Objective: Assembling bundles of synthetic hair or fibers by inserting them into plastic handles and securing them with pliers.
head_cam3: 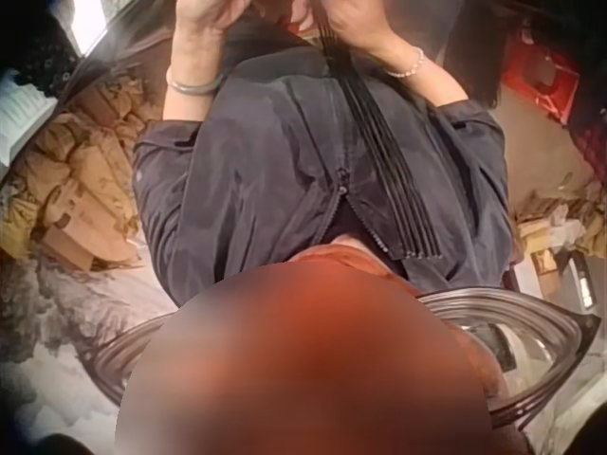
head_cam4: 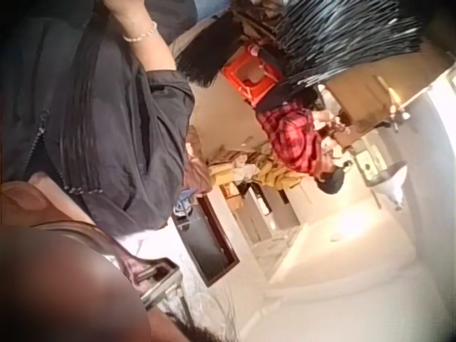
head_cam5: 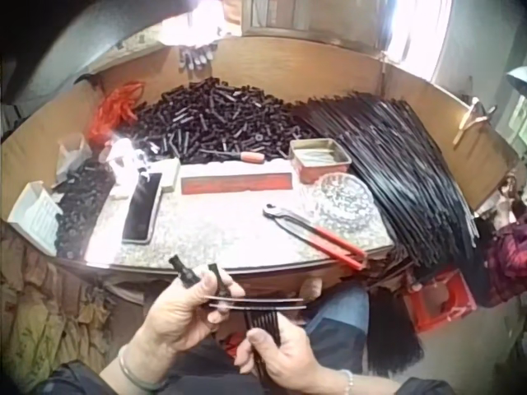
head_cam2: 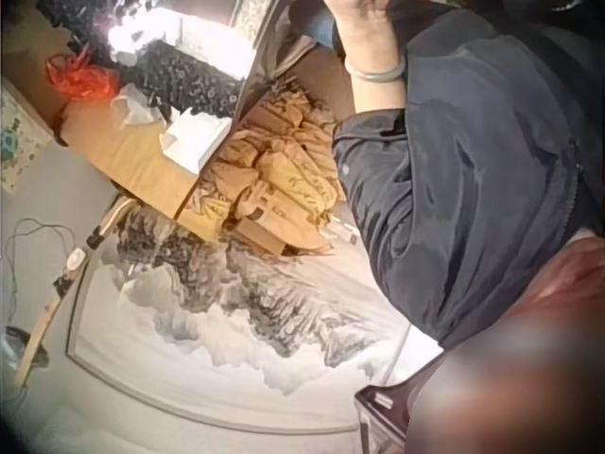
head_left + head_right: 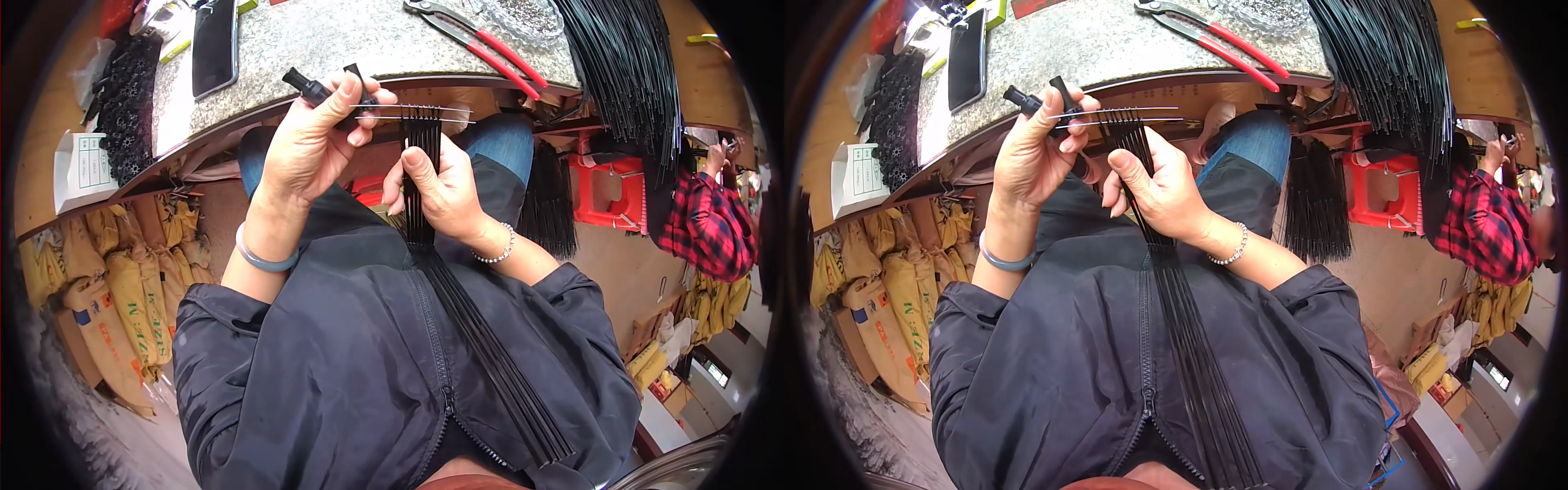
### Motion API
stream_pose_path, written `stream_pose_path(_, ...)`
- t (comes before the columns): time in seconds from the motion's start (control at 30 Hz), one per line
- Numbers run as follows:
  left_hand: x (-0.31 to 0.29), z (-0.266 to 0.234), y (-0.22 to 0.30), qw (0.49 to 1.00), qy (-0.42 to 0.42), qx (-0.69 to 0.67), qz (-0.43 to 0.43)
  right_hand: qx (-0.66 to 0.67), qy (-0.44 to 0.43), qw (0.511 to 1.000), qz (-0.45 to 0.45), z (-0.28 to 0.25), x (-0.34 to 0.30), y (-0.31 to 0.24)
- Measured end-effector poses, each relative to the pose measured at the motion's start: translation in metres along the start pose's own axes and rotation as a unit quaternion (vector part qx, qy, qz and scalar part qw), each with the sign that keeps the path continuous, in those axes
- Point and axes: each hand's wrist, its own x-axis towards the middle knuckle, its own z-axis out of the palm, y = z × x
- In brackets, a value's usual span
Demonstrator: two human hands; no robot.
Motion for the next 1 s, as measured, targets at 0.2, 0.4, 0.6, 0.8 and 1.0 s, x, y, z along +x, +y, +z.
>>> stream_pose_path(0.2,0.0018,0.0007,-0.0002,0.998,-0.001,0.059,0.006,0.008,-0.01,1.0,0.012,0.0026,0.002,-0.0022)
stream_pose_path(0.4,0.0018,0.005,-0.0008,0.995,-0.005,0.098,0.031,0.011,-0.014,1.0,0.011,-0.0011,0.0026,0.0034)
stream_pose_path(0.6,0.0035,0.0056,-0.0013,0.997,-0.01,0.077,0.026,0.002,-0.011,1.0,0.021,-0.0015,0.0032,0.002)
stream_pose_path(0.8,0.0045,-0.0018,-0.0024,0.998,-0.012,0.058,0.002,-0.003,-0.012,1.0,0.022,-0.0016,0.0047,0.0002)
stream_pose_path(1.0,0.006,0.0024,-0.0038,0.998,-0.034,0.047,0.039,0.004,-0.007,1.0,0.026,-0.003,0.0058,0.0032)
